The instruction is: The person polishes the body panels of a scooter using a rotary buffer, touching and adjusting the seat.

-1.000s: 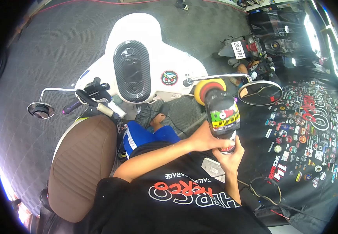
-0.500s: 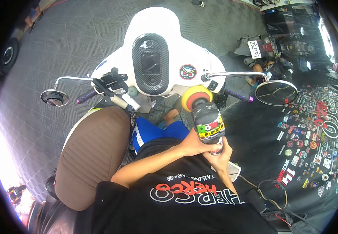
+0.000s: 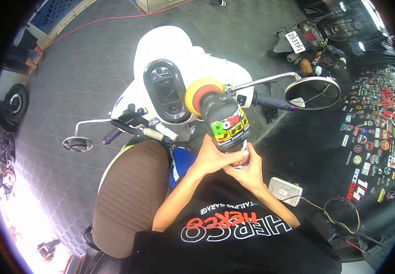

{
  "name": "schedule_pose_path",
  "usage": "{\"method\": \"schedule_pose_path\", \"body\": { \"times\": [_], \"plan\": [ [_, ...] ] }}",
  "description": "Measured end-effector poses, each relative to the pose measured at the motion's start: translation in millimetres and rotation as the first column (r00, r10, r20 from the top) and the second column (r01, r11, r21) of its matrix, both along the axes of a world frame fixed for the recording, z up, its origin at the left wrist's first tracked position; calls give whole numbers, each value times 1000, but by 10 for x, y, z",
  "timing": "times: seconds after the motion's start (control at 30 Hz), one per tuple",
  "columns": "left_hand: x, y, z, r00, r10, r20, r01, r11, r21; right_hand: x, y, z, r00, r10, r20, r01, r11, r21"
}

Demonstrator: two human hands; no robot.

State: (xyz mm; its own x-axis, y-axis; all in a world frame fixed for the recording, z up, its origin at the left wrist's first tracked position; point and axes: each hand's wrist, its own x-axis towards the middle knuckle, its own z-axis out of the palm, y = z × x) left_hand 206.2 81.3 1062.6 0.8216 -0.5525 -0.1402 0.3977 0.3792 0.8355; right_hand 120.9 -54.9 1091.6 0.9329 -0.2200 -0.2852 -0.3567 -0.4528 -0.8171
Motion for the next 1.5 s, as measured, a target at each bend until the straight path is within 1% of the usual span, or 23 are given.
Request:
{"method": "schedule_pose_path", "body": {
  "times": [0.07,0.1,0.13,0.2,0.23,0.27,0.3,0.33,0.37,0.4,0.47,0.5,0.53,0.57,0.6,0.67,0.7,0.77,0.87,0.97,1.07,1.3,1.5],
  "plan": [
    [101,35,-23,999,-51,11,51,999,0,37,45,22,999,-29,-21,30,998,60],
    [141,56,13,997,-51,54,48,998,44,41,55,24,998,-42,-50,47,994,102],
    [135,66,-12,997,-46,65,44,998,37,63,55,42,996,-49,-78,60,988,142],
    [99,55,-137,995,-29,93,27,999,18,84,4,136,996,92,10,-93,991,101],
    [57,50,-174,996,-1,88,4,999,-45,62,-56,127,985,156,69,-162,983,91],
    [38,65,-208,999,-30,46,34,995,-92,68,-124,107,968,218,126,-229,970,76],
    [21,55,-271,998,-16,53,23,989,-143,106,-183,78,954,263,140,-284,946,158],
    [37,50,-280,998,0,59,12,980,-197,155,-185,81,954,272,126,-292,935,198],
    [82,63,-291,993,-25,115,45,983,-175,196,-176,95,954,279,109,-297,925,238],
    [126,61,-288,995,-34,91,56,966,-252,231,-163,122,954,285,89,-298,914,275],
    [277,52,-203,997,-56,50,71,910,-408,345,-69,203,955,293,49,-296,925,238],
    [347,63,-249,993,-73,94,106,905,-412,385,-44,224,954,294,48,-298,929,218],
    [377,79,-227,995,-84,61,102,903,-418,432,-24,241,953,299,49,-303,933,197],
    [408,101,-181,995,-91,30,95,900,-425,481,-7,251,941,323,103,-337,926,169],
    [439,118,-155,995,-99,-3,88,897,-433,525,16,269,948,301,101,-315,930,190],
    [536,103,-128,998,-50,24,55,885,-463,615,85,326,962,257,90,-271,935,230],
    [579,102,-94,999,-32,14,34,884,-467,667,127,368,956,261,137,-284,941,183],
    [676,112,-9,1000,2,-15,-9,876,-482,746,134,394,969,235,81,-248,943,223],
    [831,142,96,994,110,24,-85,873,-481,914,152,477,972,228,50,-233,943,237],
    [999,121,51,966,206,156,-115,884,-454,1013,139,502,980,197,4,-192,952,238],
    [1082,118,34,977,160,142,-79,887,-454,1111,86,529,975,218,-38,-206,956,208],
    [1255,190,107,963,248,100,-159,832,-532,1363,111,620,966,257,-37,-246,952,184],
    [1383,404,88,914,396,89,-275,766,-581,1685,405,767,938,342,-63,-327,929,175]
  ]
}}
